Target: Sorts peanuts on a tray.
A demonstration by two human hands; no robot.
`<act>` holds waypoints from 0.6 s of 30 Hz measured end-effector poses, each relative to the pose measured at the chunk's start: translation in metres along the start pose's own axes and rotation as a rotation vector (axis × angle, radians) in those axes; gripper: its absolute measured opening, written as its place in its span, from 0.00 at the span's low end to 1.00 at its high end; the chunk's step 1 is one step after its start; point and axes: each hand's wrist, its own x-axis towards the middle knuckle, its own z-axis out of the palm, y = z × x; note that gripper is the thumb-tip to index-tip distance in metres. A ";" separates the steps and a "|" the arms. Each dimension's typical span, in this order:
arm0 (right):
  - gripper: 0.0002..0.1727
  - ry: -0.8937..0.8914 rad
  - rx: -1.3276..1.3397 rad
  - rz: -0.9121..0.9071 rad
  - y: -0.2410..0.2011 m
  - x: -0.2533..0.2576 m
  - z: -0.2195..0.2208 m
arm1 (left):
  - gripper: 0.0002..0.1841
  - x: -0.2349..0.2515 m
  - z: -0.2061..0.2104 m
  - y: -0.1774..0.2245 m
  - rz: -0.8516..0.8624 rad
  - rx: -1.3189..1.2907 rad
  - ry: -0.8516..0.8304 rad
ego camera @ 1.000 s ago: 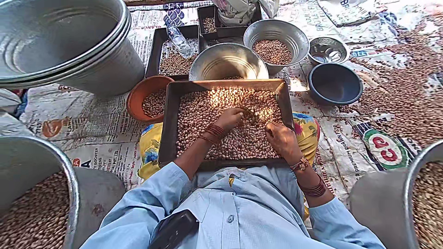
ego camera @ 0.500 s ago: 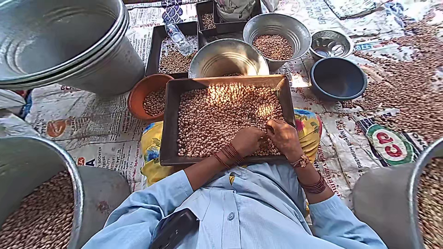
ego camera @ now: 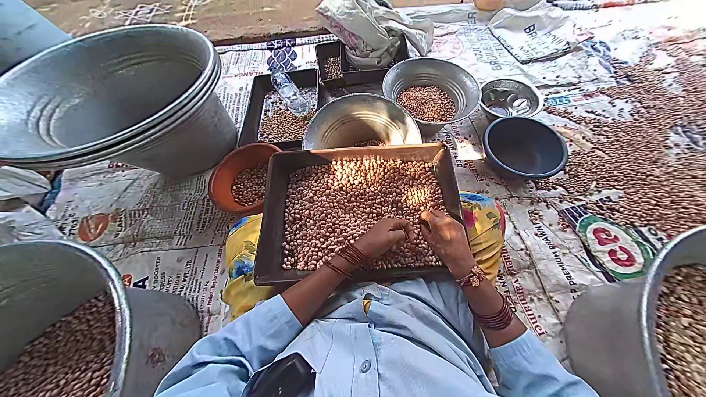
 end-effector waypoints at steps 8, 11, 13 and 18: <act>0.09 0.123 0.419 0.035 0.007 0.011 -0.020 | 0.17 0.015 0.034 0.020 0.047 0.513 -0.346; 0.07 0.166 0.942 0.127 0.018 0.010 -0.037 | 0.17 0.039 0.025 0.015 -0.090 0.329 -0.273; 0.09 0.200 1.255 0.141 0.029 0.007 -0.047 | 0.19 0.044 0.009 0.016 -0.129 0.199 -0.126; 0.17 0.232 1.393 0.258 0.046 -0.014 -0.072 | 0.21 0.013 -0.036 0.000 -0.122 -0.005 0.346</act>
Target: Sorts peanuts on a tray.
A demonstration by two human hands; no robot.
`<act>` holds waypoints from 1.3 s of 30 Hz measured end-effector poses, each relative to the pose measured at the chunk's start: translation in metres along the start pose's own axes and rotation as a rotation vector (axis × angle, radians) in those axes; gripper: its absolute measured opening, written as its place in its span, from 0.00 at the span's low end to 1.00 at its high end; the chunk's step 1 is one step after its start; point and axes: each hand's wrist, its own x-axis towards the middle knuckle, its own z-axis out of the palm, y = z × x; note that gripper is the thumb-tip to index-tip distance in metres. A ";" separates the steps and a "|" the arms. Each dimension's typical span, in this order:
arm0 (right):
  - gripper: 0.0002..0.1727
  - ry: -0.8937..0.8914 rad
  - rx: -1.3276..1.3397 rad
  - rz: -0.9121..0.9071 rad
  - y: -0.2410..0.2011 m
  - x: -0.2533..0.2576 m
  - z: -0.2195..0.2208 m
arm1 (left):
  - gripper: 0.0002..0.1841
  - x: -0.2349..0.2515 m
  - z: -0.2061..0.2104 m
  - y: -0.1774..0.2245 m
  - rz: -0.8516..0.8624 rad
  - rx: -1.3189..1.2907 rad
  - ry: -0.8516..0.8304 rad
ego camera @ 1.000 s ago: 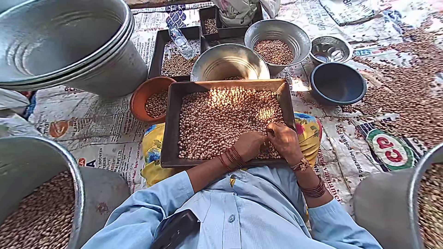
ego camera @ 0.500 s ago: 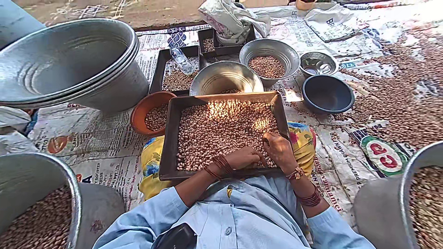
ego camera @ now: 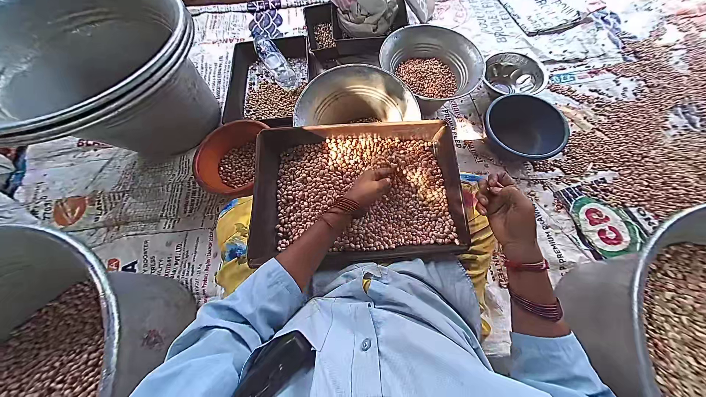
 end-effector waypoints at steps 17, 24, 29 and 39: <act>0.09 -0.366 -1.595 -0.222 0.031 -0.041 0.027 | 0.11 -0.031 0.054 0.002 0.347 0.620 -0.396; 0.12 -0.369 -1.560 -0.184 0.029 -0.039 0.026 | 0.12 -0.027 0.069 -0.002 0.441 0.711 -0.388; 0.06 -0.127 -0.809 -0.067 0.019 -0.016 0.009 | 0.11 -0.025 0.068 -0.007 0.495 0.631 -0.389; 0.16 -0.221 -1.345 -0.133 0.044 0.006 0.063 | 0.15 0.009 0.006 -0.006 0.211 0.113 0.000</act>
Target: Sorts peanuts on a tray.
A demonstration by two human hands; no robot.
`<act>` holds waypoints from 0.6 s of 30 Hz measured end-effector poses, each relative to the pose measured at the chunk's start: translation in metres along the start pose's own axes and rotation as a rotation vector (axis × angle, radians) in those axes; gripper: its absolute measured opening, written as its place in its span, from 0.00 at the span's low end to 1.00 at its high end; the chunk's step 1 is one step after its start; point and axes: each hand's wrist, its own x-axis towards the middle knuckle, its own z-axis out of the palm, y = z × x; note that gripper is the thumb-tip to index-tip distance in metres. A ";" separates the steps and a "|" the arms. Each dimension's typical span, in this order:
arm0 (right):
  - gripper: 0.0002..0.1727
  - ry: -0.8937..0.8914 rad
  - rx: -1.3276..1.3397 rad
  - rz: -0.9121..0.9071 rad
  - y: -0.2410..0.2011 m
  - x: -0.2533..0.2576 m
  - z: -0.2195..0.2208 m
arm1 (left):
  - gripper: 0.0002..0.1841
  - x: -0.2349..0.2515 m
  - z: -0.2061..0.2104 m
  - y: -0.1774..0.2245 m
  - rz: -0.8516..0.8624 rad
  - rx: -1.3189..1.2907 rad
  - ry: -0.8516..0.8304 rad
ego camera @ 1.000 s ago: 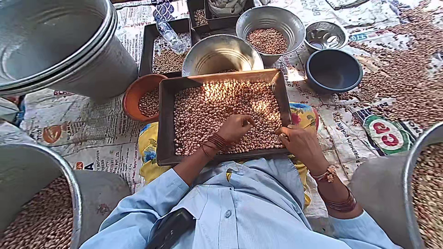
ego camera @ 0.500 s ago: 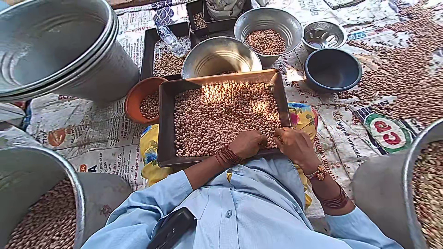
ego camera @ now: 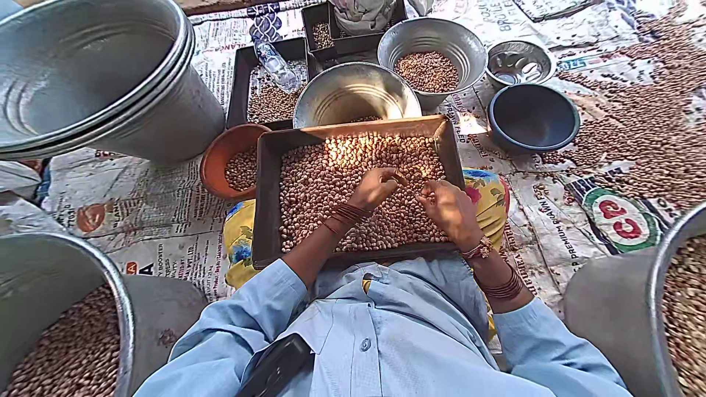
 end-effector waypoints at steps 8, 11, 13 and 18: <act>0.11 -0.072 0.044 0.030 0.002 0.005 0.009 | 0.10 0.005 0.024 0.027 0.100 0.489 0.016; 0.11 -0.050 0.053 -0.015 0.008 0.003 0.009 | 0.11 0.011 0.032 0.020 0.142 0.585 0.020; 0.11 -0.058 0.040 -0.013 0.007 0.002 0.009 | 0.11 0.011 0.033 0.022 0.136 0.621 0.020; 0.09 -0.075 0.030 0.005 0.007 0.002 0.010 | 0.09 0.007 0.028 0.021 0.145 0.559 0.024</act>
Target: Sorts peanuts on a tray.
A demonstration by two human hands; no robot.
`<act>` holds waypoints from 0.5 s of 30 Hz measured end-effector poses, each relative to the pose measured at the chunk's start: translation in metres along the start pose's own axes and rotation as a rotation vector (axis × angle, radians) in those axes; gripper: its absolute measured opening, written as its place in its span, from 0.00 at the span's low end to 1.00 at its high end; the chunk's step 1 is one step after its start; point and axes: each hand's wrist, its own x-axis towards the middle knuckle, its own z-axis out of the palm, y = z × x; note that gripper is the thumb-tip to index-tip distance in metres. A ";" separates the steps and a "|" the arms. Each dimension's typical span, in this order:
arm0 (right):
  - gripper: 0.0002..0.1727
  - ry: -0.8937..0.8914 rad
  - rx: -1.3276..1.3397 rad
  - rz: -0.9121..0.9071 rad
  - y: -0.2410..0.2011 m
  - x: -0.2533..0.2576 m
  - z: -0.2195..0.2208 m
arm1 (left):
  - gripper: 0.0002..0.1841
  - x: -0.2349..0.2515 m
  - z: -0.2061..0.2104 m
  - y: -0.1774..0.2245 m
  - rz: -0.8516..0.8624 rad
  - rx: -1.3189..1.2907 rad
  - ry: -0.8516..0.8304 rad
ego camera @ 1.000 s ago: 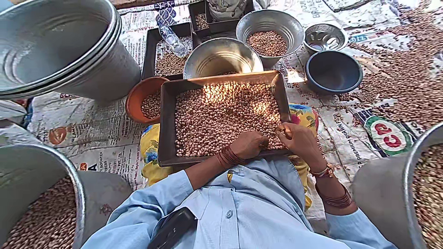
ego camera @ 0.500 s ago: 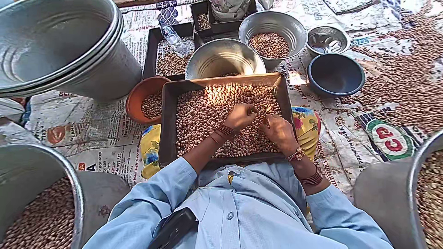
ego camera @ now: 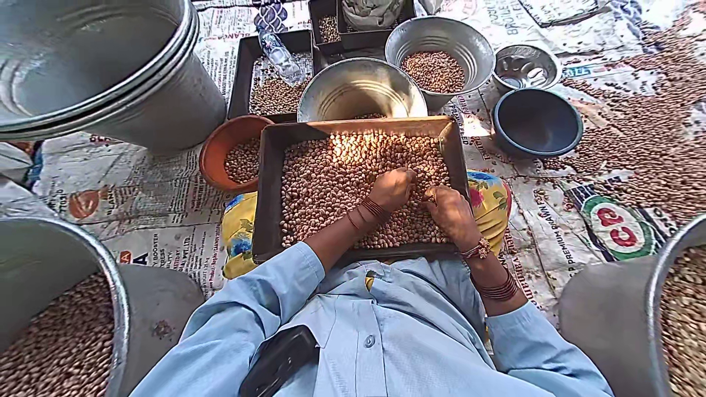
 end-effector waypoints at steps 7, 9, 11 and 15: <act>0.11 0.128 0.004 -0.096 0.005 0.003 0.005 | 0.12 -0.016 -0.043 -0.066 -0.219 -0.965 0.174; 0.11 0.071 -0.042 -0.048 -0.002 0.009 0.002 | 0.14 -0.024 -0.060 -0.072 -0.254 -0.946 0.205; 0.10 0.031 -0.074 -0.012 -0.006 0.013 0.003 | 0.11 -0.052 -0.067 -0.062 -0.279 -0.738 0.153; 0.09 0.049 -0.064 -0.017 -0.007 0.011 0.006 | 0.08 -0.071 -0.057 -0.039 -0.273 -0.222 0.005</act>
